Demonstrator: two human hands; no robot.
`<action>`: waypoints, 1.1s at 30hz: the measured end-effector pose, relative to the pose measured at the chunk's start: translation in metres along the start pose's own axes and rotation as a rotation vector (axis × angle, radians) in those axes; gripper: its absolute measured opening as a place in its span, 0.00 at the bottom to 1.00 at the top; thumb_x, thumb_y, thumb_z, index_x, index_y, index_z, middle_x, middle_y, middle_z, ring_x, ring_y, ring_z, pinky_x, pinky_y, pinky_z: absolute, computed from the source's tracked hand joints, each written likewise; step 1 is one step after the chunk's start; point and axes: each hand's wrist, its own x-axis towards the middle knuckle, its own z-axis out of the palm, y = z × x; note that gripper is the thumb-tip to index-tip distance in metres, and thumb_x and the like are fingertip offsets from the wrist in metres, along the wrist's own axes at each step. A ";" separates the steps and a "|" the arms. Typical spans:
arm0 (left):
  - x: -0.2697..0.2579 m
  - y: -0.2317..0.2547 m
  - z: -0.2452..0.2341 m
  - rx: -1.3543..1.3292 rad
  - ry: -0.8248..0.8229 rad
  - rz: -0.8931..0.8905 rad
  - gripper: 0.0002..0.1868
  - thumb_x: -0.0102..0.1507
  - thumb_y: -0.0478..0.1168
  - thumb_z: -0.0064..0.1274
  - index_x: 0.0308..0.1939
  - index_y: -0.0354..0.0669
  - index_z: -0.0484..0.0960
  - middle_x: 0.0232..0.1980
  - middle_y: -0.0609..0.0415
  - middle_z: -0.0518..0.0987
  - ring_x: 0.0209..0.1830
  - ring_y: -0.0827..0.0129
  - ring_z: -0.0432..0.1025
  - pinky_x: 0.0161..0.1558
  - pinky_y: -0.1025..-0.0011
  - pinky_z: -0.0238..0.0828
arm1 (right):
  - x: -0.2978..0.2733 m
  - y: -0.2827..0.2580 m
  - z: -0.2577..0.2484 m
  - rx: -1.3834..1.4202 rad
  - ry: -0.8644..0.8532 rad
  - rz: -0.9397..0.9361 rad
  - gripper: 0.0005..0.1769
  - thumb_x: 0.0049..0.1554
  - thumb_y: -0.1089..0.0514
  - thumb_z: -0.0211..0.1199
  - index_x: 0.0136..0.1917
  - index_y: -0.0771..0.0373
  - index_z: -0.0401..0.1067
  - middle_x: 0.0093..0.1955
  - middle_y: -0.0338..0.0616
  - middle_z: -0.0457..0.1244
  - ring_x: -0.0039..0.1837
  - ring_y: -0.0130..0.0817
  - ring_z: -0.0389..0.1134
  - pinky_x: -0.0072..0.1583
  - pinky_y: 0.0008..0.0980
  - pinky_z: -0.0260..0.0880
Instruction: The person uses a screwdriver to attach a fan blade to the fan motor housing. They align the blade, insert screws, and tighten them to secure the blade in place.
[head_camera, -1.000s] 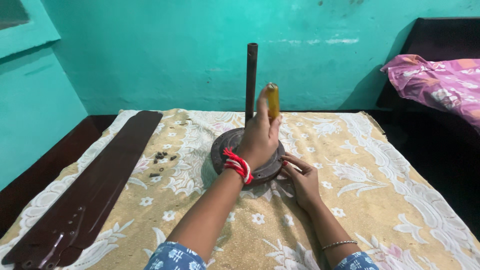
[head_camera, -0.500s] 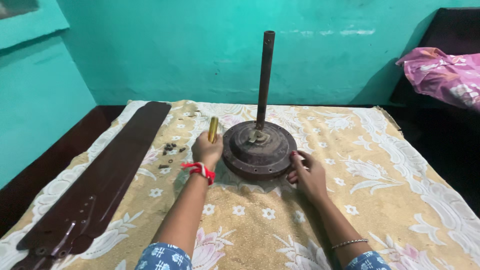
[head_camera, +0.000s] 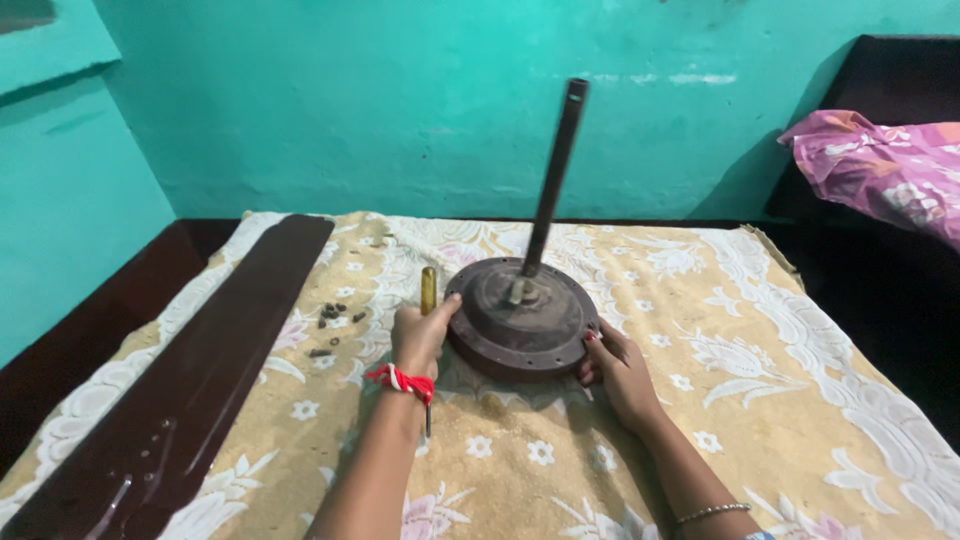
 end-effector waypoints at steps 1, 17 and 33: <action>-0.002 0.006 -0.002 0.056 0.001 -0.001 0.21 0.54 0.49 0.68 0.23 0.35 0.78 0.21 0.55 0.75 0.15 0.73 0.64 0.17 0.68 0.55 | 0.004 0.002 0.000 0.011 0.007 -0.001 0.29 0.63 0.55 0.52 0.75 0.67 0.62 0.34 0.39 0.62 0.35 0.25 0.64 0.40 0.26 0.69; -0.045 0.066 0.003 0.005 0.188 0.323 0.17 0.73 0.43 0.39 0.60 0.35 0.71 0.43 0.51 0.73 0.30 0.70 0.72 0.29 0.73 0.73 | -0.001 -0.001 0.001 -0.040 0.075 -0.011 0.34 0.63 0.49 0.57 0.76 0.70 0.61 0.42 0.45 0.65 0.37 0.26 0.66 0.42 0.27 0.70; -0.107 0.139 0.104 0.072 -0.251 1.024 0.22 0.71 0.41 0.53 0.65 0.40 0.63 0.38 0.43 0.85 0.36 0.53 0.83 0.32 0.60 0.77 | -0.005 -0.004 0.001 0.066 0.064 -0.070 0.31 0.60 0.57 0.60 0.76 0.62 0.63 0.65 0.49 0.67 0.44 0.27 0.71 0.46 0.28 0.75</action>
